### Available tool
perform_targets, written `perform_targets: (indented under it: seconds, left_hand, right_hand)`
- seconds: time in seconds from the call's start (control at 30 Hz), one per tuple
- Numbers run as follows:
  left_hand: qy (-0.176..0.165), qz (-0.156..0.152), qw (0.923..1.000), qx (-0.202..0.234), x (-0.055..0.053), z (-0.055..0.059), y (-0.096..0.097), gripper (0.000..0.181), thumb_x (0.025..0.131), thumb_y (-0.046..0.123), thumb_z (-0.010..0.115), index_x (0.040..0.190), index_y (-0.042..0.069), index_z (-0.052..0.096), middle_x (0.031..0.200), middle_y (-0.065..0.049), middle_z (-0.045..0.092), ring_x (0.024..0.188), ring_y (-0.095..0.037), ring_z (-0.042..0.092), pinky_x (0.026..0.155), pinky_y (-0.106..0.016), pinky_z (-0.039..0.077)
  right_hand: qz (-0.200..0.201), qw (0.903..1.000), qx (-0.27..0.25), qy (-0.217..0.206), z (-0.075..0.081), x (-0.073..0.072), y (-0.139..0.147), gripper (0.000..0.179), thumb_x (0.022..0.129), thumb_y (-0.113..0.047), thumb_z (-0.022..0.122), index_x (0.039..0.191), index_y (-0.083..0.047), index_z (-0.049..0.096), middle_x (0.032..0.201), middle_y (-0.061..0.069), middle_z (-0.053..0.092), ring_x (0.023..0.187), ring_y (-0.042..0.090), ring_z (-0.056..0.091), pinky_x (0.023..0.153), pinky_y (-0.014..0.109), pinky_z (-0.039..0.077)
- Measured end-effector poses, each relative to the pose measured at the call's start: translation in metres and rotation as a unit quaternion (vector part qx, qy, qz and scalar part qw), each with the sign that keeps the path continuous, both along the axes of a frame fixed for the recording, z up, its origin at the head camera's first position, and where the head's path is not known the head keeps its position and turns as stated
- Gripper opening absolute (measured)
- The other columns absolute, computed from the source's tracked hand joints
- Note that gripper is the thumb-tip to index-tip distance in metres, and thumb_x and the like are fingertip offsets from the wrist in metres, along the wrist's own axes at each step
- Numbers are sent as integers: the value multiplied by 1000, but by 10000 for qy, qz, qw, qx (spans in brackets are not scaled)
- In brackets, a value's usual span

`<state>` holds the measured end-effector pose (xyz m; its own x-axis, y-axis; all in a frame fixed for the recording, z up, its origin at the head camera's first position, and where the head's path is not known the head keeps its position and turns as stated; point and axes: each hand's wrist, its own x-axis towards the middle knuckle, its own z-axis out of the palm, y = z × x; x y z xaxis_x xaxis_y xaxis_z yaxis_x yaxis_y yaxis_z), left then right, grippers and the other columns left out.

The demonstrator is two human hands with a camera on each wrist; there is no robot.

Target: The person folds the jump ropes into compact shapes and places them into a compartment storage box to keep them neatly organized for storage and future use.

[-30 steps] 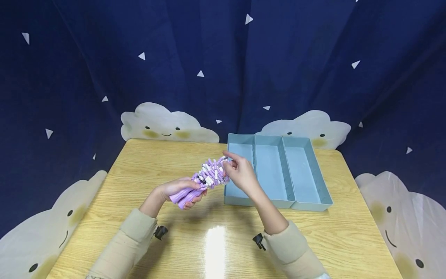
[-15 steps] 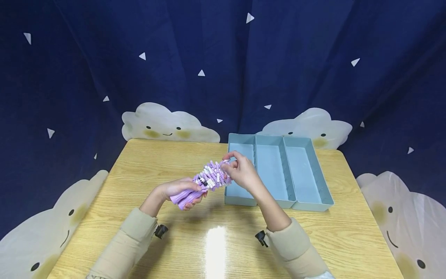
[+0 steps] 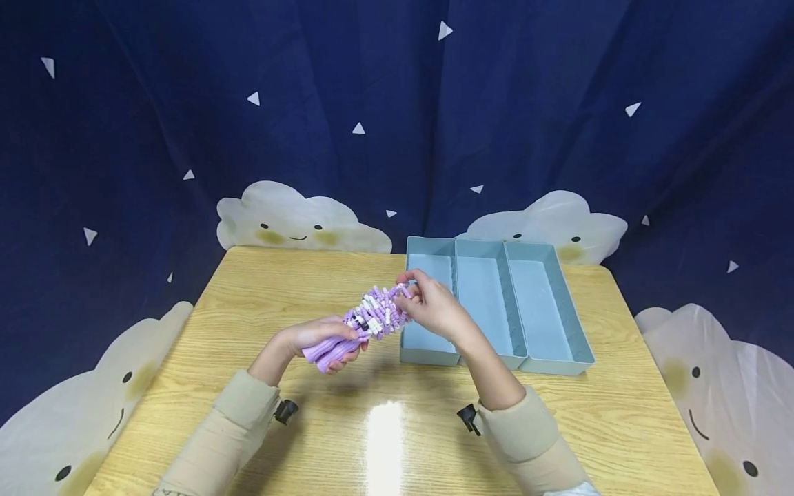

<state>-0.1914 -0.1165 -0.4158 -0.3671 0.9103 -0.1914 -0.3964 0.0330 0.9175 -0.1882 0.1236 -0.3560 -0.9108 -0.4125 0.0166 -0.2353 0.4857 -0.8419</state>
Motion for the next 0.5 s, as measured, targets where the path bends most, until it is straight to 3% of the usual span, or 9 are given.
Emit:
perform_targets:
  seconds: [0.23, 0.5]
  left_hand:
    - [67, 41, 9999, -96, -6, -14, 2, 22, 96, 12, 27, 96, 4, 47, 69, -2, 50, 49, -8, 47, 43, -19, 43]
    - [109, 40, 9999, -22, -8, -17, 1, 20, 94, 17, 32, 98, 2, 46, 70, -2, 51, 49, -8, 47, 43, -20, 42]
  right_hand:
    - [-597, 9886, 827, 1110, 2, 7, -8, 32, 84, -10, 61, 112, 2, 55, 69, 3, 55, 57, 13, 47, 51, 27, 42]
    - [-922, 9785, 688, 1712, 0, 9, -12, 25, 77, -5, 65, 101, 3, 61, 83, 10, 59, 64, 16, 54, 56, 25, 48]
